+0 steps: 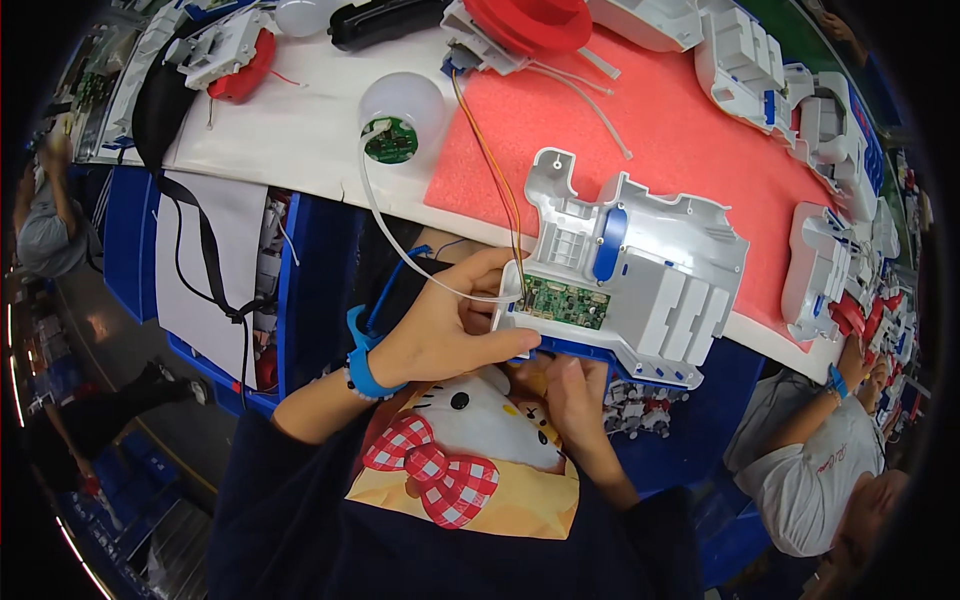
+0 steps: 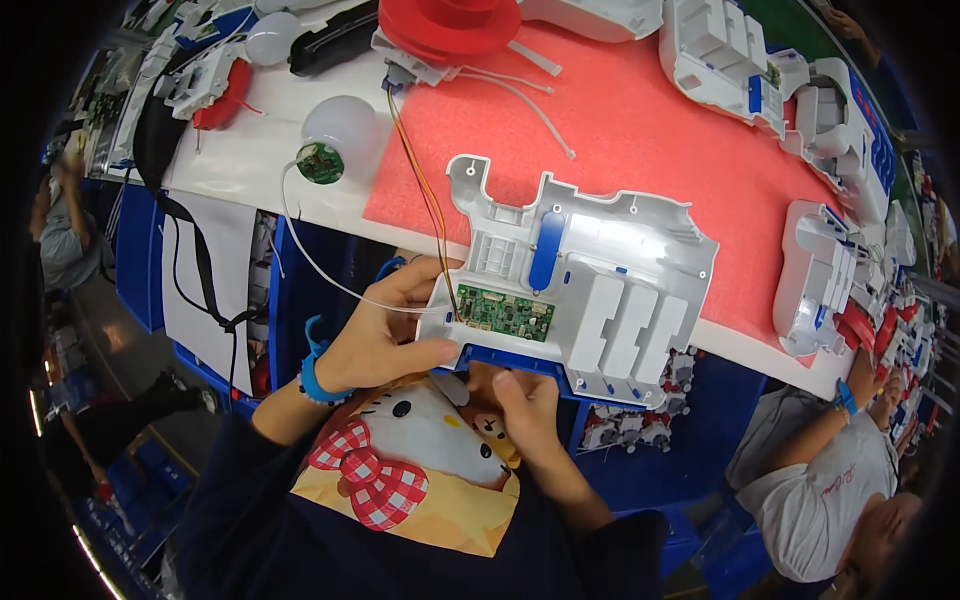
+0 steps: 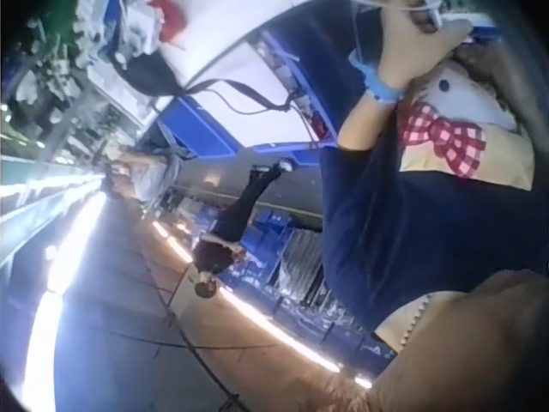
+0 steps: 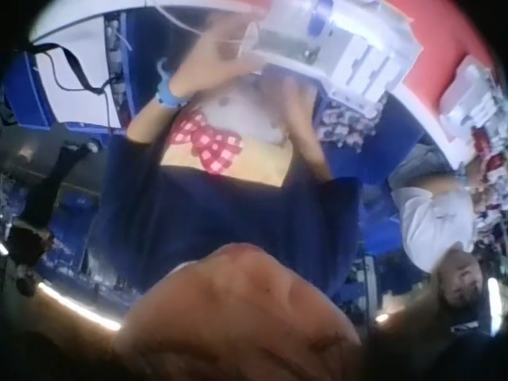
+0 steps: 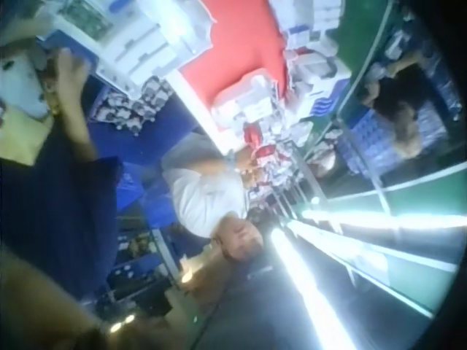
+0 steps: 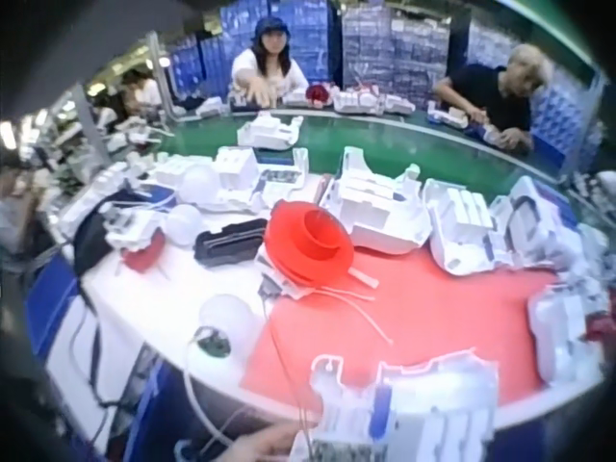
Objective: Assemble electronic components, including a circuit board and wires, into a plastic housing on an assembly line.
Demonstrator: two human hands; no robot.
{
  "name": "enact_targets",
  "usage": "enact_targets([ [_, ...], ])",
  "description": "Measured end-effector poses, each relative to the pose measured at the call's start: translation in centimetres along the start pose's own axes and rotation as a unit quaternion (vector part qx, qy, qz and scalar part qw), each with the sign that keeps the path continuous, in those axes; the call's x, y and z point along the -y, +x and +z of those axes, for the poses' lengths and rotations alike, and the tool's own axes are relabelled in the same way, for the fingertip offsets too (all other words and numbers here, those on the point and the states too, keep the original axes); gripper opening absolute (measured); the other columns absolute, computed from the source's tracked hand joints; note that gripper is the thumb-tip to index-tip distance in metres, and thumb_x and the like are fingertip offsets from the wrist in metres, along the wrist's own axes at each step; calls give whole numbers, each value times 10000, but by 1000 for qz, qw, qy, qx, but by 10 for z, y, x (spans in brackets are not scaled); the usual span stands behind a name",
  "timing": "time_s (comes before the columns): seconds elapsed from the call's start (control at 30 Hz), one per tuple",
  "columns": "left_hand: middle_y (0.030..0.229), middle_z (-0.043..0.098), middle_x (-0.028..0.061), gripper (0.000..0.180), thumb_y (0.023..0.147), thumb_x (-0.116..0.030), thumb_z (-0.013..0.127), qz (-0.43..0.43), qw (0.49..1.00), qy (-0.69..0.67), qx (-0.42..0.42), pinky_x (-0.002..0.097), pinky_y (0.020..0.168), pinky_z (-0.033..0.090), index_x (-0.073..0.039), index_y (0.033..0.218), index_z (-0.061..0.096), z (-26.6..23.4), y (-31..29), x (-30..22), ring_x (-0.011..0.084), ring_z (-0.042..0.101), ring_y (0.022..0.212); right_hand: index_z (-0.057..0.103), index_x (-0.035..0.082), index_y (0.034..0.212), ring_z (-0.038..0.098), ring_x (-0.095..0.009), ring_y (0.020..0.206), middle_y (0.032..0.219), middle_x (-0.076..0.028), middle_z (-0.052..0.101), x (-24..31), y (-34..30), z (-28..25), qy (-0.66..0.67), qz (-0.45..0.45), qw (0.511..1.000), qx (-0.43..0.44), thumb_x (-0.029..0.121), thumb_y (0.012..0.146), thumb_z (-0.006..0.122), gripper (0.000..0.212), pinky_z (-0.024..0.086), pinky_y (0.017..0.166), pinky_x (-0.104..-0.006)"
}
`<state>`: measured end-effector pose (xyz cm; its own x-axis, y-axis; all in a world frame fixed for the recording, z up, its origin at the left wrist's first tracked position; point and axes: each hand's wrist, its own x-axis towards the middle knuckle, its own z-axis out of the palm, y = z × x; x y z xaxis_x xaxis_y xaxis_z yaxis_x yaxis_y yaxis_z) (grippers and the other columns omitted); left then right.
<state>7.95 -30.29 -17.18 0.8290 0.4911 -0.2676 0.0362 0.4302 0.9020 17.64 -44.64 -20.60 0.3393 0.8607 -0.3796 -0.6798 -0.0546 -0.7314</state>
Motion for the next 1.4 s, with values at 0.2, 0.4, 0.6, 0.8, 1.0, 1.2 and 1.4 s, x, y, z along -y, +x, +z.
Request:
enact_targets([
  [0.2,1014,540,117,514,691,12,530,-7,986,164,-31,262,738,445,6,1181,373,-4,-5,-9,153,527,912,425,8,1083,513,-137,885,1000,-74,511,-14,24,30,45,-87,977,-189,-45,720,582,399,411,796,-255],
  [0.4,968,564,133,471,698,20,510,11,982,167,-83,252,704,456,10,1156,400,-6,-5,2,161,551,869,442,-1,1053,525,-139,865,976,-76,524,-26,34,31,10,-100,977,-187,-38,707,601,382,426,773,-251],
  [0.6,903,561,148,398,723,8,517,25,976,183,-114,264,627,484,28,1108,417,-11,-2,17,214,591,827,485,-6,1038,530,-132,862,983,-76,539,-32,38,26,-67,-107,979,-162,-23,718,597,340,427,766,-240],
  [0.8,836,577,155,378,723,23,520,72,970,205,-109,262,638,477,29,1090,433,-14,1,20,205,600,798,413,4,1102,528,-155,883,993,-87,518,-24,42,26,-98,-94,978,-156,-82,678,606,474,430,783,-264],
  [1.0,796,586,151,365,720,33,527,71,975,174,-117,246,642,470,41,1076,447,-10,1,13,159,591,784,395,-10,1126,519,-154,893,1013,-92,512,-20,44,25,-160,-143,969,-121,-75,667,606,510,413,786,-262],
  [1.2,764,585,145,398,714,54,532,67,972,196,-112,228,598,455,36,1102,443,-13,-4,5,141,593,731,354,-12,1154,508,-188,932,1038,-109,499,-12,45,25,-278,-187,936,-107,-13,632,632,592,401,814,-289],
  [1.4,764,581,170,424,700,52,558,106,953,260,-112,223,571,453,27,1109,450,-11,-4,1,158,604,699,355,-5,1151,489,-188,973,1075,-106,483,-11,41,18,-324,-174,927,-68,4,648,625,571,388,833,-300],
])
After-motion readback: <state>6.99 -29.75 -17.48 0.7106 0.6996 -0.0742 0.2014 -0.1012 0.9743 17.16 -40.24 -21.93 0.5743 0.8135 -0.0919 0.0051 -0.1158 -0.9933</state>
